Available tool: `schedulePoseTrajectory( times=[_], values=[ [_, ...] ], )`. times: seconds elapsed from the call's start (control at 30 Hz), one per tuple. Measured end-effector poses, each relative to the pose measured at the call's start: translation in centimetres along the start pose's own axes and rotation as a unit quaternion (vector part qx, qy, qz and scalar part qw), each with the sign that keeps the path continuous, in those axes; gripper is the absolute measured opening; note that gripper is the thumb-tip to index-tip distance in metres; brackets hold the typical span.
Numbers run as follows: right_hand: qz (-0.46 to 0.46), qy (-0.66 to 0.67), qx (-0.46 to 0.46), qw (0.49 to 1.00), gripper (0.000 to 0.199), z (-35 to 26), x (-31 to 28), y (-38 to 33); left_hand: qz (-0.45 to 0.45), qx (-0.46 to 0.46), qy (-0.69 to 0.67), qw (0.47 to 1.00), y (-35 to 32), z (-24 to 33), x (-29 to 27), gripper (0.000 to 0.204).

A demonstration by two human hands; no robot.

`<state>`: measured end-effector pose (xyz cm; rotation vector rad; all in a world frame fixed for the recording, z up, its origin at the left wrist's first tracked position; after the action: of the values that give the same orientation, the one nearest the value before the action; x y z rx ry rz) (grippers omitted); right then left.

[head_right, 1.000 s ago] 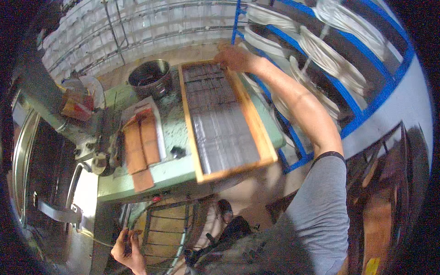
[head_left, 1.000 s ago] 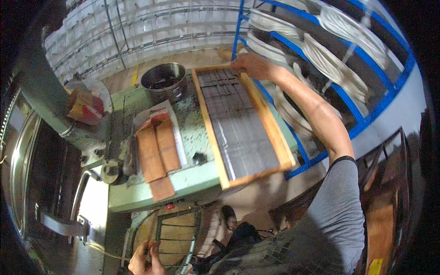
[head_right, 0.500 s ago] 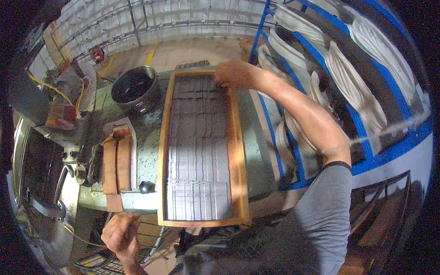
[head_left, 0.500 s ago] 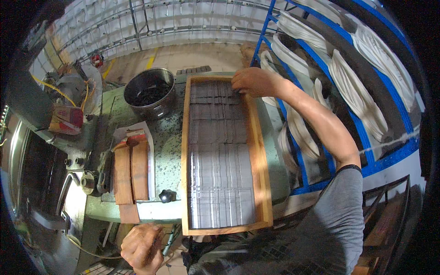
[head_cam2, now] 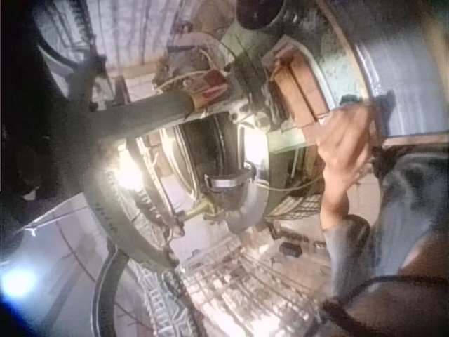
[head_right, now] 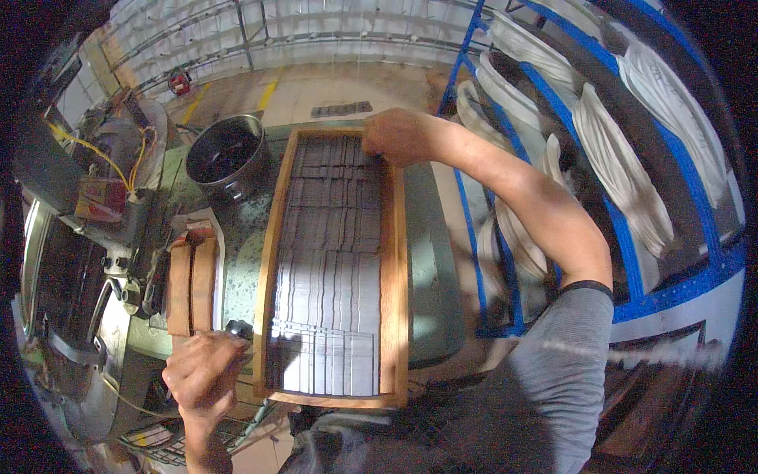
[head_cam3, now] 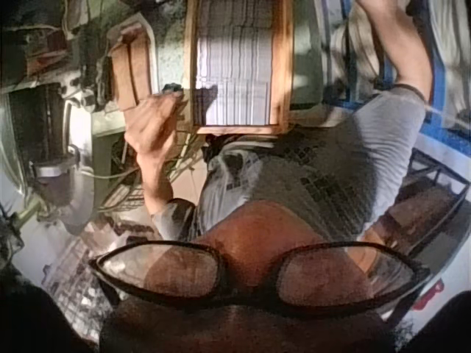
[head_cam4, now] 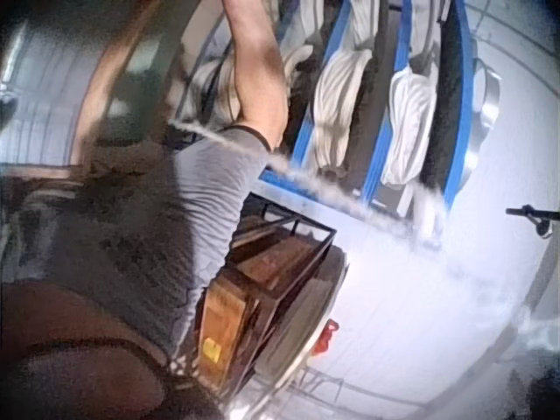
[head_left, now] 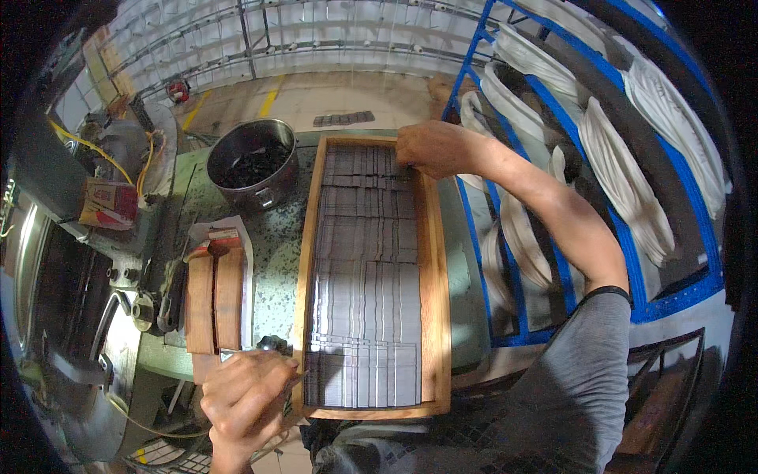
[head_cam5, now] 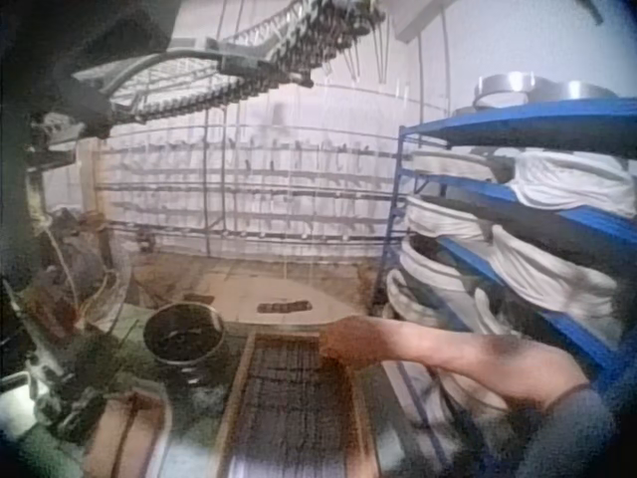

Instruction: The person repeatedly picks up small rectangular metal pieces from a wooden tray and places them into slots around the rim of a large circular metal machine. The person handles the pieces one at a time, aligning and inserting them into the machine's edge.

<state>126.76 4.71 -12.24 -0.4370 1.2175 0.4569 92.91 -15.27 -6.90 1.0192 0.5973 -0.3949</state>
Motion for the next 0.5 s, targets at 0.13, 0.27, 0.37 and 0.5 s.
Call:
schedulePoseTrajectory(
  times=[0.13,0.27,0.37,0.5],
  values=[
    [0.014,-0.012,-0.018,1.000,0.003,-0.3,-0.2,0.0,-0.025,0.057,-0.051,0.997,3.0,0.1,1.2,0.035],
    [-0.004,-0.033,-0.010,0.999,0.005,-0.5,-0.2,0.1,-0.067,0.049,-0.056,0.995,5.2,-0.5,2.6,0.030],
    [-0.006,-0.048,0.008,0.999,0.008,-0.7,-0.6,0.2,-0.071,0.057,-0.075,0.993,6.2,-0.5,3.3,0.030],
    [-0.020,-0.044,0.042,0.998,0.010,-0.6,-0.7,0.3,-0.066,0.039,-0.073,0.994,6.5,-1.1,3.4,0.026]
  ],
)
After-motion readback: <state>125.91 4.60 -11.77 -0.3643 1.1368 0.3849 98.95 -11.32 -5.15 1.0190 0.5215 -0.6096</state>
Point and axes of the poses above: each hand's wrist, its own y-axis towards the middle knuckle, its own x-axis out of the palm, z = x × y, the point moved 8 cm from there along y, towards the middle knuckle, and after that the axes turned 11 degrees about x, right-handed, at the moved point
